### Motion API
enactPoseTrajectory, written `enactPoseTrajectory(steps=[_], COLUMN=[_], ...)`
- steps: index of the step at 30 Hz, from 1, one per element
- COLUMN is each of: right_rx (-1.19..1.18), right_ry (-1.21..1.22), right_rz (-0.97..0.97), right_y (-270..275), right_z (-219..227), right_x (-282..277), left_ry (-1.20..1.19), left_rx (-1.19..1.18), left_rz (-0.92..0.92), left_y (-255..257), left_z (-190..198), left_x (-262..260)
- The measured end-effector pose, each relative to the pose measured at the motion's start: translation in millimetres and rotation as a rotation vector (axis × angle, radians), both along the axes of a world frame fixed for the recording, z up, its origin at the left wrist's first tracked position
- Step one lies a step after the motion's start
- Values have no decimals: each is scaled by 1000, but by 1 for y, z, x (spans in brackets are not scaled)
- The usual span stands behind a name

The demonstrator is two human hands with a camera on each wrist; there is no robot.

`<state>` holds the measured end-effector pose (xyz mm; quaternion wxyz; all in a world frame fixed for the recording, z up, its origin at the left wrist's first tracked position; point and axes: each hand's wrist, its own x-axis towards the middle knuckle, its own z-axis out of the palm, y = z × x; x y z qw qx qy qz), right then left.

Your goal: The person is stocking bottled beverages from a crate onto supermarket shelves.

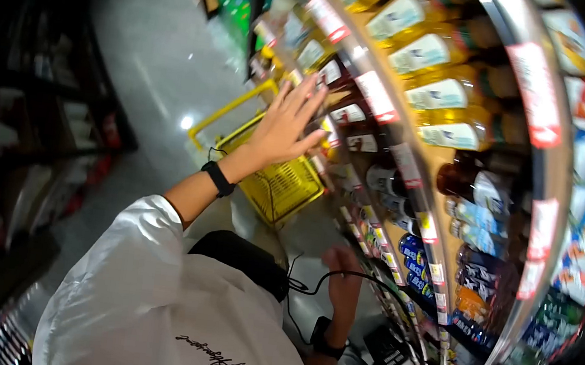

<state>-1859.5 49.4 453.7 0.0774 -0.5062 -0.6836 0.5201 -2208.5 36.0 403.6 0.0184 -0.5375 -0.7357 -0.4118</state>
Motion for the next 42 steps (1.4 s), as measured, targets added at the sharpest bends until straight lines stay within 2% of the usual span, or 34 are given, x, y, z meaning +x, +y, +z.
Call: enactPoseTrajectory(steps=[2, 4, 8, 10, 12, 14, 15, 16, 18, 20, 21, 22, 24, 26, 28, 29, 31, 32, 34, 35, 37, 39, 40, 42], right_rx=[-58, -96, -147, -75, -140, -44, 71, 186, 306, 324, 341, 329, 352, 405, 426, 432, 355, 367, 375, 384, 323, 482, 496, 188], right_ry=[-25, -73, -201, -245, -304, -433, -333, -229, -207, -283, -445, -441, -582, -510, -473, -472, -426, -423, -237, -236, -185, -163, -156, -127], right_rz=[78, 178, 370, 491, 638, 753, 848, 938, 966, 999, 1001, 996, 937, 888, 866, 862, 730, 724, 614, 615, 431, 461, 452, 207], right_y=[11, 27, 61, 70, 85, 89, 93, 97, 96, 89, 81, 74, 66, 61, 61, 60, 58, 56, 50, 44, 29, 22, 16, -2], right_z=[-14, -38, -111, -160, -221, -274, -311, -349, -423, -459, -470, -475, -492, -501, -502, -499, -486, -479, -460, -441, -399, -379, -364, -324], right_x=[-4, -15, -65, -103, -141, -188, -201, -214, -245, -274, -287, -295, -303, -299, -289, -283, -265, -257, -236, -229, -213, -180, -167, -151], left_ry=[-113, -290, -470, -505, -534, -542, -498, -511, -523, -622, -701, -696, -1025, -1016, -1097, -1091, -855, -845, -650, -648, -638, -627, -612, -756], left_rx=[-94, -356, -541, -716, -765, -882, -916, -936, -969, -1036, -1080, -1092, -979, -966, -1084, -1081, -1138, -1129, -1307, -1299, -1378, -1546, -1535, -1593], left_rz=[86, 239, 379, 369, 416, 484, 516, 510, 618, 598, 577, 575, 421, 384, -65, -67, -194, -196, -262, -259, -74, 31, 31, 198], left_y=[-43, -85, -149, -173, -188, -202, -210, -216, -227, -232, -236, -244, -265, -278, -294, -298, -306, -311, -326, -335, -357, -390, -405, -430], left_z=[-62, -118, -201, -247, -288, -324, -345, -360, -382, -384, -386, -396, -407, -406, -408, -403, -396, -396, -398, -400, -407, -429, -432, -433], left_x=[14, 26, 54, 64, 76, 84, 88, 90, 88, 81, 74, 72, 70, 59, 47, 43, 34, 27, 15, 12, 6, 14, 19, 29])
